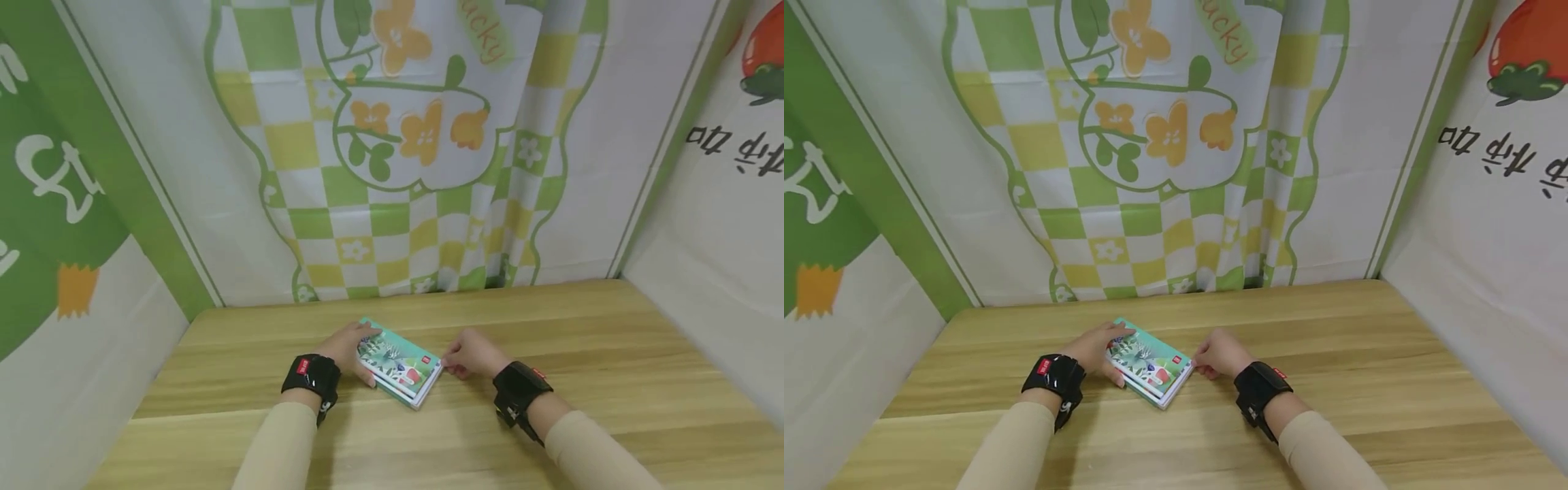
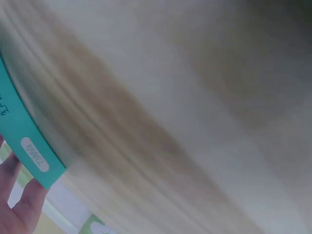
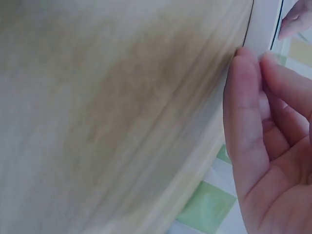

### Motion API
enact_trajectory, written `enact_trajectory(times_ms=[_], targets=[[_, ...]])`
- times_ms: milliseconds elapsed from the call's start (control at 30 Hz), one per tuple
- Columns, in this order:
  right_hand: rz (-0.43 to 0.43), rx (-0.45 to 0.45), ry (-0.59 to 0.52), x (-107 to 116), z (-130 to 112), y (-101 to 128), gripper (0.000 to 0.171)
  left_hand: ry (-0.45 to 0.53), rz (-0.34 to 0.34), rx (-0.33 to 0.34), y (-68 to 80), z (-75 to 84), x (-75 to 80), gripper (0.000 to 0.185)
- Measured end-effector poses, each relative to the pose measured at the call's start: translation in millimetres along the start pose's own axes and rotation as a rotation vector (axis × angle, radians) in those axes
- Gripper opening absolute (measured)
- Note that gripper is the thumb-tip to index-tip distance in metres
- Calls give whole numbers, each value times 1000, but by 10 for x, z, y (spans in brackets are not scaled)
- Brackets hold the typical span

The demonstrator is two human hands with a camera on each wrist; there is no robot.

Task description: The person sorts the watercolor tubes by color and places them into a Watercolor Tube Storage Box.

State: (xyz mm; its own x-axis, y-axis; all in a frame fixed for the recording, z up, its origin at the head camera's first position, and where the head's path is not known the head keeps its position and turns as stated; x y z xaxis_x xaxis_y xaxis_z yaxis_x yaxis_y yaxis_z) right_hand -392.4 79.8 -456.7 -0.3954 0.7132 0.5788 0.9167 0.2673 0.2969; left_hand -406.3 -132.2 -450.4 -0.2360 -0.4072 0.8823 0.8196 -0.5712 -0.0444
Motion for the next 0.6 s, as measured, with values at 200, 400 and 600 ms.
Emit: enact_trajectory(times_ms=[200,400,600], targets=[[8,117,149,-94,-60,62,6,36,-2,5,53,-61,-68,99],[75,158,259,-77,-146,77,14,123,43,-5,42,-90,16,116],[75,136,295,-39,-136,66,14,126,99,116,8,-235,140,101]])
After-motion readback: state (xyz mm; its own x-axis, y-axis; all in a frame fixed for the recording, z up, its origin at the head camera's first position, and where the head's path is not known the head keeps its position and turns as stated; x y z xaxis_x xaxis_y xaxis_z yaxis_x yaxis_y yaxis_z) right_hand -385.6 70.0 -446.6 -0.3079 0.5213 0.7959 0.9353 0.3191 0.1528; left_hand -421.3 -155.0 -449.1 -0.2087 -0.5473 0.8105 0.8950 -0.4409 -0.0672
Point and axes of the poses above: each hand's wrist, its own y-axis away from the middle knuckle, its own x-axis out of the back of the hand, z = x × y, the point moved 10 cm from there along -y, towards the middle knuckle, and after that the axes turned 13 degrees about -x, right-handed, at the moved point
